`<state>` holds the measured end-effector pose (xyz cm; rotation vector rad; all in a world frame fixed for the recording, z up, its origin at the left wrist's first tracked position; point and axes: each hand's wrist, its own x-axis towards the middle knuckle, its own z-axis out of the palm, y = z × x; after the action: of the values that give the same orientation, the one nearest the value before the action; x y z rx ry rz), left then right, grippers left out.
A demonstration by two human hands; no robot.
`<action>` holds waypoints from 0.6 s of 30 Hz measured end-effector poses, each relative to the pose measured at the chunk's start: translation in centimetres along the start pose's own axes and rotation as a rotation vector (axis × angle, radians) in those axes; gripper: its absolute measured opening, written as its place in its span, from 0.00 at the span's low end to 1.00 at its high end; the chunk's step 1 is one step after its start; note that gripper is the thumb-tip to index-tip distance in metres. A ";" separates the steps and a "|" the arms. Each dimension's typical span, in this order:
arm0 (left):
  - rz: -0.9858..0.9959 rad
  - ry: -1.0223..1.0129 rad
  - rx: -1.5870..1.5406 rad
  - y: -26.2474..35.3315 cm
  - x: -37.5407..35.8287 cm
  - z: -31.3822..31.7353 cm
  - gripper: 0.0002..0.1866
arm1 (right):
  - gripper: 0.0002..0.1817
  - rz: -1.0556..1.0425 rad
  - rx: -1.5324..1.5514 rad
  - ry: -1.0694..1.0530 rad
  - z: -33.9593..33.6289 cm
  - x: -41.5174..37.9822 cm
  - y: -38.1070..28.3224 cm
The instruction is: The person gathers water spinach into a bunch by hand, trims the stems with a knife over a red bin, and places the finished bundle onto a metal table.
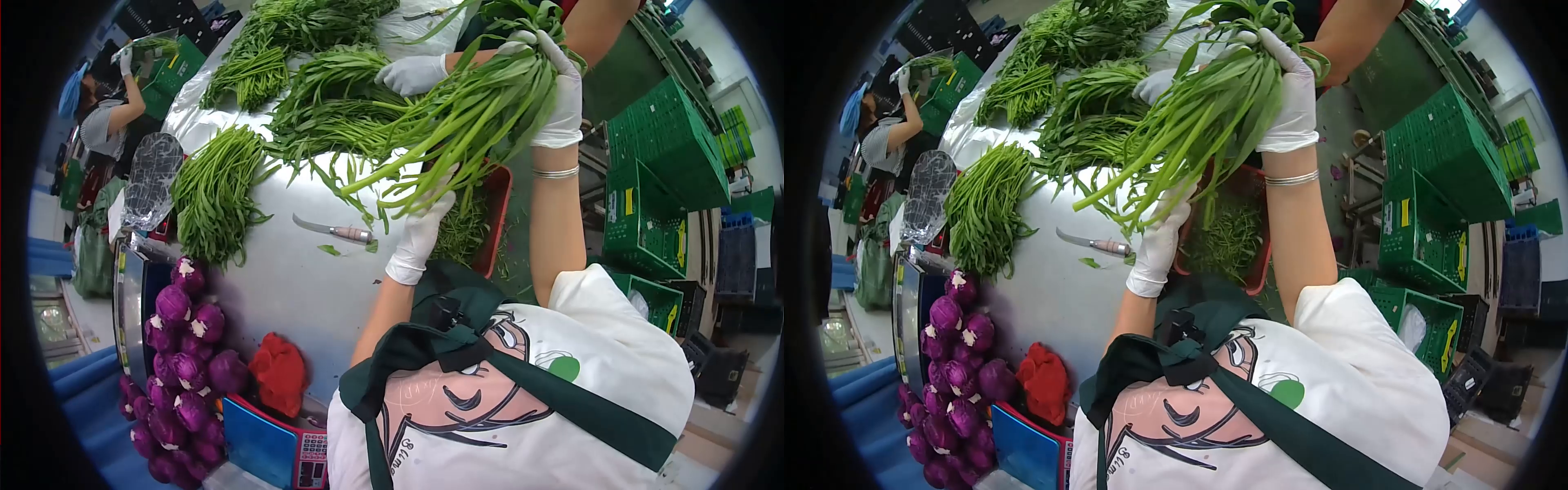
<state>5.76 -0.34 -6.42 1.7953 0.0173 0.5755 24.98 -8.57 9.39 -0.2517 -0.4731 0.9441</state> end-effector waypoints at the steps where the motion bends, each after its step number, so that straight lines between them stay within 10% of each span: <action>1: -0.139 0.067 -0.430 2.4 0.4 0.5 0.24 | 0.10 -0.015 -0.014 0.030 -0.2 0.0 0.3; 3: -0.308 0.188 -1.071 4.4 0.8 1.3 0.24 | 0.11 -0.059 -0.036 0.103 -0.4 -0.1 0.9; 18: -0.403 0.261 -0.634 5.5 1.0 1.8 0.15 | 0.08 -0.221 -0.081 0.248 0.2 -0.8 2.8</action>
<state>5.81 -3.40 -1.44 1.0531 0.3326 0.4515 22.41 -7.65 8.21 -0.3767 -0.3034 0.6678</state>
